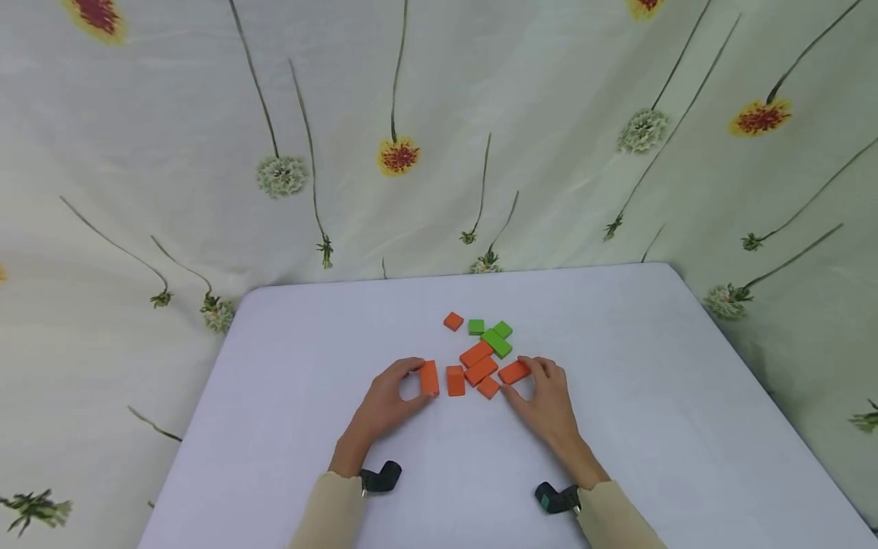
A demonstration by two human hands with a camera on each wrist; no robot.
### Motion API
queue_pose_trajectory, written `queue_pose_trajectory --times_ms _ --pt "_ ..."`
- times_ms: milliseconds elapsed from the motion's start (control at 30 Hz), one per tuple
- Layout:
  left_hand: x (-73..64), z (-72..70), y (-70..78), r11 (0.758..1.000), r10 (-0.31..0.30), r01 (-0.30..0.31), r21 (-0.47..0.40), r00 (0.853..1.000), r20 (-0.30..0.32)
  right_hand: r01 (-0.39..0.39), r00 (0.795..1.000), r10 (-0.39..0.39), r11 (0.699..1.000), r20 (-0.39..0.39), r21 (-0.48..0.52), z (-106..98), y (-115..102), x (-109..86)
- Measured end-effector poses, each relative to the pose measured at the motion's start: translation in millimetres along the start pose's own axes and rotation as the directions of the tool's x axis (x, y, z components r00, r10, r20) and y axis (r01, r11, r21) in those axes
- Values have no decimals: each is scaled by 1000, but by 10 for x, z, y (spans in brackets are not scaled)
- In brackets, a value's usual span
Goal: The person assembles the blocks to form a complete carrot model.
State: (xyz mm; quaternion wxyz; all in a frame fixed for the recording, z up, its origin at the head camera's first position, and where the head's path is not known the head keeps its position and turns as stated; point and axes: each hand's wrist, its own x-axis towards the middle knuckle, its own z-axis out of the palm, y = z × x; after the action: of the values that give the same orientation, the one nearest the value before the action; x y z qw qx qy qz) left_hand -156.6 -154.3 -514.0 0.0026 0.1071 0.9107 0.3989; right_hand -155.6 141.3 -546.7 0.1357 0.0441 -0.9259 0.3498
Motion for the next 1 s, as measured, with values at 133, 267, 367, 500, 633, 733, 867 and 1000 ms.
queue_pose_trajectory --times_ms 133,267,367,500,633,733,867,1000 --pt "-189 55 -21 1000 14 -15 -24 1000 -20 -20 1000 19 1000 -4 -7 -2 -9 -1" --pt "-306 119 -56 998 41 -42 -44 999 -35 -18 1000 19 999 -15 30 -23 -4 -3" --pt "-340 156 -85 997 61 -63 -46 997 -42 9 1000 -8 998 -24 62 -36 11 -3" --pt "-349 181 -111 996 79 -81 -48 996 -42 46 999 -43 995 -31 85 -51 35 -12" --pt "-355 187 -117 996 81 -83 -36 996 -41 109 994 -107 987 -22 115 -68 42 -36" --pt "-366 195 -120 997 77 -78 -23 996 -42 182 983 -185 972 4 148 -76 16 -70" --pt "-378 201 -114 997 71 -71 -15 997 -35 261 957 -281 942 66 212 -75 -73 -125" --pt "-383 194 -98 997 71 -71 6 997 -28 308 926 -354 910 132 278 -31 -179 -172"
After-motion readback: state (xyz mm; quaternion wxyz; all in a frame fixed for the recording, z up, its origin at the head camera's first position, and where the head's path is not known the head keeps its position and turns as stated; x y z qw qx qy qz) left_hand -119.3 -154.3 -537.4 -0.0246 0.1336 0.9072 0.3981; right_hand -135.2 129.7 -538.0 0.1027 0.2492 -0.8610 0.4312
